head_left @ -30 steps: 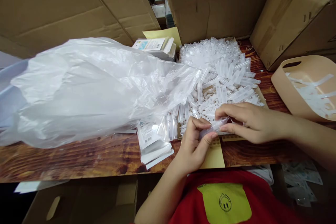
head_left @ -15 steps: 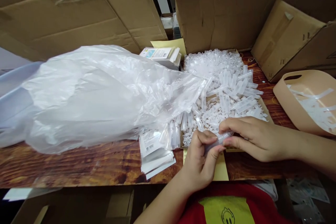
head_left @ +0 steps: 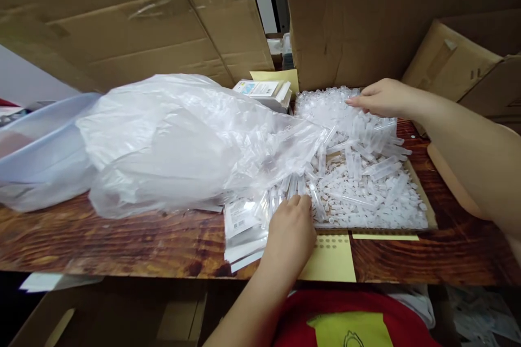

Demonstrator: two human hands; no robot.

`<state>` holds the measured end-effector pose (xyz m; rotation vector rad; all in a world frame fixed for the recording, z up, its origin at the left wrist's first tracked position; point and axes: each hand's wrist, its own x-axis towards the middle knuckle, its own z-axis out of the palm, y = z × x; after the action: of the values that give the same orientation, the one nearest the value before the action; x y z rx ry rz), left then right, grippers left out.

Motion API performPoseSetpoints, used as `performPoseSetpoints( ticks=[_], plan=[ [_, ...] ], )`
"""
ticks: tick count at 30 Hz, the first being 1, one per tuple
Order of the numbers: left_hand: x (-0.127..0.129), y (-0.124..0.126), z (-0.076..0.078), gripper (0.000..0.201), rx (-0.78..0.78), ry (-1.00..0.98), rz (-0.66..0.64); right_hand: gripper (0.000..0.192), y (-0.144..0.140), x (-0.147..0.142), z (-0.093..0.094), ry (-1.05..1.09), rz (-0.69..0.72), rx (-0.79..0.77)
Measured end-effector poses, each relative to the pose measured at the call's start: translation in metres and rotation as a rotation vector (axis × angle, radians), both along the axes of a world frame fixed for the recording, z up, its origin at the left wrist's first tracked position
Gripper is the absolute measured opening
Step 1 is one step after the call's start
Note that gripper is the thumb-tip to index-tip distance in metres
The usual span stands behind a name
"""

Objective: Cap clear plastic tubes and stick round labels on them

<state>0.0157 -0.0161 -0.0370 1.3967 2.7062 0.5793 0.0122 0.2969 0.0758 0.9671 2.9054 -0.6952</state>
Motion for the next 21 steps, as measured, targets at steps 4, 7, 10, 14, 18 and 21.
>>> performPoseSetpoints(
  ticks=[4, 7, 10, 14, 18, 21],
  plan=[
    [-0.005, 0.007, -0.003, 0.023, -0.113, -0.047, -0.029, 0.065, -0.006, -0.013, -0.006, -0.059, -0.024, 0.297],
    [-0.007, 0.009, -0.006, 0.026, -0.061, -0.066, -0.025, 0.064, -0.016, 0.021, -0.007, 0.043, 0.08, 0.362],
    [-0.008, 0.007, -0.006, 0.027, -0.037, -0.073, -0.021, 0.039, -0.013, 0.075, -0.009, -0.1, 0.378, 0.287],
    [-0.005, 0.007, -0.001, 0.024, -0.071, -0.082, -0.002, 0.014, -0.006, 0.129, -0.03, -0.152, 0.505, 0.339],
    [0.001, 0.016, 0.004, 0.023, -0.131, -0.102, 0.01, 0.015, -0.024, 0.133, -0.058, -0.237, 0.531, 0.53],
    [0.005, 0.021, 0.004, 0.026, -0.171, -0.081, -0.011, 0.018, -0.04, 0.122, -0.066, -0.332, 0.538, 0.63]
  ],
)
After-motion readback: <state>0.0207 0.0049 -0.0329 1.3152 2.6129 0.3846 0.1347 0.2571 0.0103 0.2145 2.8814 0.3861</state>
